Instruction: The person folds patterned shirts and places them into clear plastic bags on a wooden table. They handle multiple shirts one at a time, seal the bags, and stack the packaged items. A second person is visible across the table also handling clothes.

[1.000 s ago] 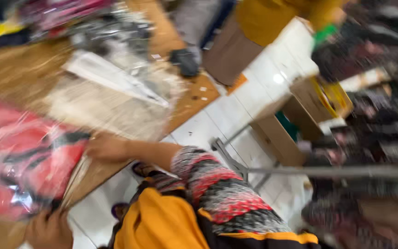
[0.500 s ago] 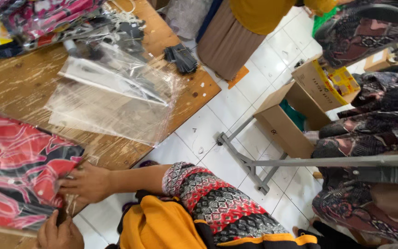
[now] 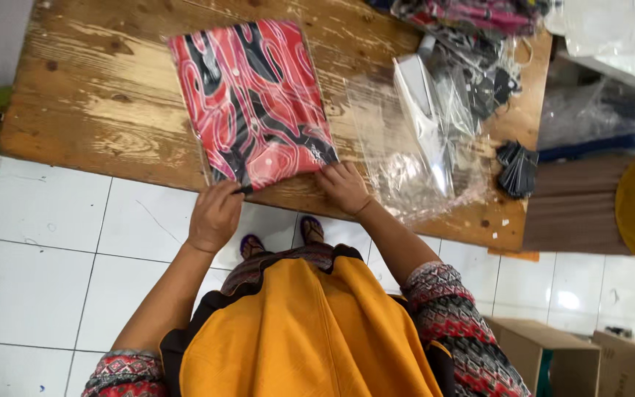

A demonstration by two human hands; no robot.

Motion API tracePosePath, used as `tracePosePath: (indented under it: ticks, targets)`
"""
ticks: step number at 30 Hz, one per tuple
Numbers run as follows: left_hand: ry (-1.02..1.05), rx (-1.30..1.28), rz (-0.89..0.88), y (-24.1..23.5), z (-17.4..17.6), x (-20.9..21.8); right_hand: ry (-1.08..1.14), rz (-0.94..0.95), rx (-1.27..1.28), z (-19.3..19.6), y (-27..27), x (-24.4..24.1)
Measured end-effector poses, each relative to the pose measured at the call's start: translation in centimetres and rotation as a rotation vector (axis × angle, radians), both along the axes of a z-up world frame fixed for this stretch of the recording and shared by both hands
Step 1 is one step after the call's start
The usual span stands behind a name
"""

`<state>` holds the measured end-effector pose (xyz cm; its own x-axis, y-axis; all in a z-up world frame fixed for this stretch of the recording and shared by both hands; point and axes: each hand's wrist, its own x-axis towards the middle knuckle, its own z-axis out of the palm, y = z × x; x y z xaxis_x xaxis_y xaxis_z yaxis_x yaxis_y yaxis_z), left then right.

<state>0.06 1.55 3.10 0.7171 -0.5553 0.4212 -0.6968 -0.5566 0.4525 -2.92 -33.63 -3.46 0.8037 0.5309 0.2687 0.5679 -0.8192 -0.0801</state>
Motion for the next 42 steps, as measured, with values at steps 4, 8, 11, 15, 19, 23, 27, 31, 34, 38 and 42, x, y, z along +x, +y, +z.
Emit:
tracePosePath:
  ticks: [4, 8, 11, 15, 19, 23, 27, 31, 34, 38, 42]
  targets:
    - [-0.064, 0.132, 0.0, 0.6, -1.1, -2.0, 0.076, 0.116, 0.259, -0.3, -1.0, -1.1]
    - [0.115, 0.029, 0.152, 0.9, -2.7, -2.7, 0.241, 0.043, 0.603, -2.0, -1.4, 0.5]
    - [0.408, -0.173, 0.315, 0.0, -3.1, -2.9, 0.439, -0.108, 0.656, -2.3, -1.7, 0.8]
    - [0.735, -0.482, 0.557, -1.8, -3.3, -2.8, 0.7, -0.424, 0.796, -2.5, -0.9, 1.5]
    - [0.486, -0.526, 0.771, -2.7, -6.6, -3.4, 0.57, -0.703, 0.508, -2.8, -0.4, 2.5]
    - [1.012, -1.015, 0.972, -1.3, -12.7, -3.5, 0.96, -0.71, 0.231, -1.0, -1.9, 4.9]
    - [1.692, -1.514, 0.886, 1.2, -16.5, -2.7, 0.862, -0.619, -0.036, 1.7, -1.6, 5.4]
    - [1.802, -1.623, 0.892, 2.2, -16.7, -2.6, 0.335, -0.364, -0.342, 2.2, 2.5, 3.0]
    - [1.864, -1.643, 0.735, 2.7, -16.3, -3.2, 0.359, -0.341, -0.204, 2.6, 4.1, 0.8]
    - [1.961, -1.668, 0.808, 2.6, -16.3, -1.5, 0.429, -0.293, -0.074, 5.2, 5.4, 1.2]
    - [1.961, -1.643, 0.636, 4.2, -13.3, -0.1, 0.528, -0.163, -0.078, 6.5, 11.3, 0.8]
